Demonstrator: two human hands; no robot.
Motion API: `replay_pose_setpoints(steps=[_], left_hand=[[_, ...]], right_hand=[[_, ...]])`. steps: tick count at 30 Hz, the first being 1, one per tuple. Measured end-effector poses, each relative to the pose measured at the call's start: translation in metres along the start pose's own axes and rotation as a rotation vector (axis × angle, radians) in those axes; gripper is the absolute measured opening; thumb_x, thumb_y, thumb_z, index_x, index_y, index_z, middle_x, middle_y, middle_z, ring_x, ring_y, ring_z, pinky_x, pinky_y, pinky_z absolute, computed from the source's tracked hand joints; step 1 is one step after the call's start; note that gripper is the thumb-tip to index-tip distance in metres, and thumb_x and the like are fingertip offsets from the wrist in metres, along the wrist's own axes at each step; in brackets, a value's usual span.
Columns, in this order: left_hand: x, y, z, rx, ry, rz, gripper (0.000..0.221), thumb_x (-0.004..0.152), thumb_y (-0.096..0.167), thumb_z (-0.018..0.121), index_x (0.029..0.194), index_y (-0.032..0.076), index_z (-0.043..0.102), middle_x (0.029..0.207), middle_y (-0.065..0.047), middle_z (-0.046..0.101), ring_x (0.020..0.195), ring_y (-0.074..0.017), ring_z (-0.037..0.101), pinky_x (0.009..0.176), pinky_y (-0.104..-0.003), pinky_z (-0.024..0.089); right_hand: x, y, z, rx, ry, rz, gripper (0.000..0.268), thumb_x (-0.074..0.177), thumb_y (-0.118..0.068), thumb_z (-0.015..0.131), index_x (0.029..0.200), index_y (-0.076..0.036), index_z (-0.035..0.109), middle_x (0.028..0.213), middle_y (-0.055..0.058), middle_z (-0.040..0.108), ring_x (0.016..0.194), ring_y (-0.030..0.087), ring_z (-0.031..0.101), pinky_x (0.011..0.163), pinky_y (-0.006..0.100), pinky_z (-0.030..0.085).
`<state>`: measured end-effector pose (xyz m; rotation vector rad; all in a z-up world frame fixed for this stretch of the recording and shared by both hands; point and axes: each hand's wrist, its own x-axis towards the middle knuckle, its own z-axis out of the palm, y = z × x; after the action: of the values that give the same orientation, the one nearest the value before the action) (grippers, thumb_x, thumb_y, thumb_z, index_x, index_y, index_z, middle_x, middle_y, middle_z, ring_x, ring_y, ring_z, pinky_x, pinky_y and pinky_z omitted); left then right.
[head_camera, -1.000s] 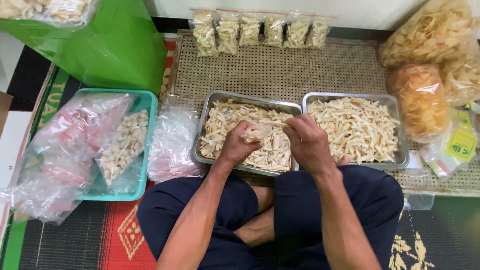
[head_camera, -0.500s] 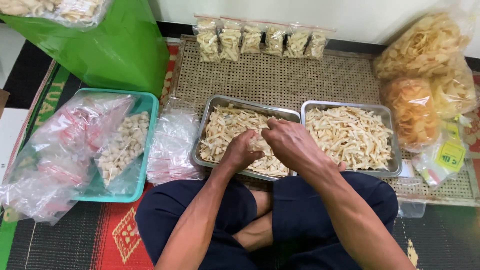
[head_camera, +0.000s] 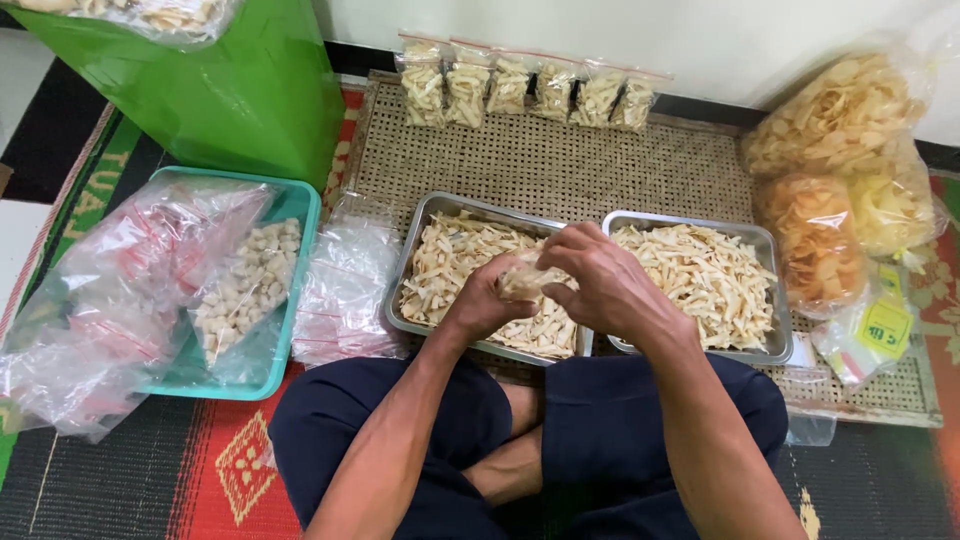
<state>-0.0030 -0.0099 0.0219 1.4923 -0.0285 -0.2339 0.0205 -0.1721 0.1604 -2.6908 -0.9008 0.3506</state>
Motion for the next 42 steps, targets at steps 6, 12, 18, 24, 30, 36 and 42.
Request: replay_pose_setpoints(steps=[6, 12, 18, 24, 30, 36, 42], left_hand=[[0.007, -0.022, -0.005, -0.139, -0.082, 0.111, 0.063, 0.063, 0.003, 0.090, 0.122, 0.013, 0.069, 0.106, -0.014, 0.074, 0.098, -0.0163, 0.066, 0.085, -0.035, 0.057], [0.002, -0.017, -0.005, -0.160, -0.127, 0.124, 0.064, 0.069, 0.005, 0.089, 0.129, 0.010, 0.069, 0.110, -0.009, 0.074, 0.099, -0.0123, 0.064, 0.084, -0.033, 0.058], [0.002, -0.018, -0.006, -0.145, -0.088, 0.192, 0.037, 0.074, 0.007, 0.089, 0.109, 0.011, 0.078, 0.099, -0.005, 0.077, 0.092, -0.0092, 0.065, 0.082, -0.032, 0.058], [-0.002, -0.014, -0.006, -0.106, -0.057, 0.231, 0.027, 0.077, 0.010, 0.086, 0.103, 0.008, 0.079, 0.091, -0.008, 0.078, 0.088, -0.0118, 0.068, 0.079, -0.036, 0.058], [-0.008, 0.017, -0.004, -0.034, 0.013, 0.245, 0.045, 0.072, 0.020, 0.087, 0.114, 0.008, 0.073, 0.094, -0.011, 0.073, 0.093, -0.0130, 0.065, 0.081, -0.040, 0.055], [-0.007, 0.003, -0.004, -0.037, 0.008, 0.183, 0.037, 0.075, 0.017, 0.085, 0.109, 0.014, 0.073, 0.094, -0.003, 0.075, 0.092, -0.0111, 0.067, 0.081, -0.034, 0.057], [-0.003, 0.007, -0.012, -0.175, -0.132, 0.136, 0.072, 0.064, 0.013, 0.095, 0.129, 0.014, 0.066, 0.117, -0.008, 0.071, 0.101, -0.0165, 0.064, 0.087, -0.035, 0.058]], right_hand=[[-0.002, 0.020, 0.014, 0.232, 0.191, -0.102, 0.004, 0.087, -0.009, 0.078, 0.087, -0.006, 0.075, 0.094, 0.011, 0.076, 0.120, 0.034, 0.064, 0.100, 0.046, 0.053], [0.000, 0.042, 0.022, 0.074, 0.171, -0.076, 0.009, 0.086, -0.013, 0.078, 0.081, -0.009, 0.072, 0.087, 0.006, 0.075, 0.117, 0.029, 0.065, 0.098, 0.043, 0.054], [-0.007, 0.014, 0.008, 0.161, 0.153, -0.102, 0.006, 0.089, -0.017, 0.076, 0.086, -0.012, 0.074, 0.101, 0.004, 0.069, 0.123, 0.029, 0.059, 0.104, 0.045, 0.050], [0.001, 0.025, 0.012, 0.082, 0.069, -0.025, 0.010, 0.093, -0.018, 0.072, 0.089, -0.011, 0.078, 0.106, 0.010, 0.073, 0.122, 0.034, 0.065, 0.100, 0.050, 0.053], [-0.003, 0.018, 0.007, 0.214, 0.220, -0.088, 0.013, 0.094, -0.015, 0.072, 0.087, -0.005, 0.076, 0.088, 0.014, 0.073, 0.087, 0.038, 0.072, 0.078, 0.049, 0.057], [-0.001, 0.027, 0.014, 0.276, 0.319, -0.104, 0.006, 0.092, -0.016, 0.076, 0.089, -0.010, 0.077, 0.089, 0.010, 0.074, 0.076, 0.031, 0.068, 0.071, 0.045, 0.055], [-0.004, 0.007, 0.009, 0.454, 0.193, -0.109, 0.010, 0.091, -0.003, 0.071, 0.090, -0.007, 0.080, 0.098, 0.012, 0.077, 0.090, 0.031, 0.073, 0.088, 0.046, 0.057]])
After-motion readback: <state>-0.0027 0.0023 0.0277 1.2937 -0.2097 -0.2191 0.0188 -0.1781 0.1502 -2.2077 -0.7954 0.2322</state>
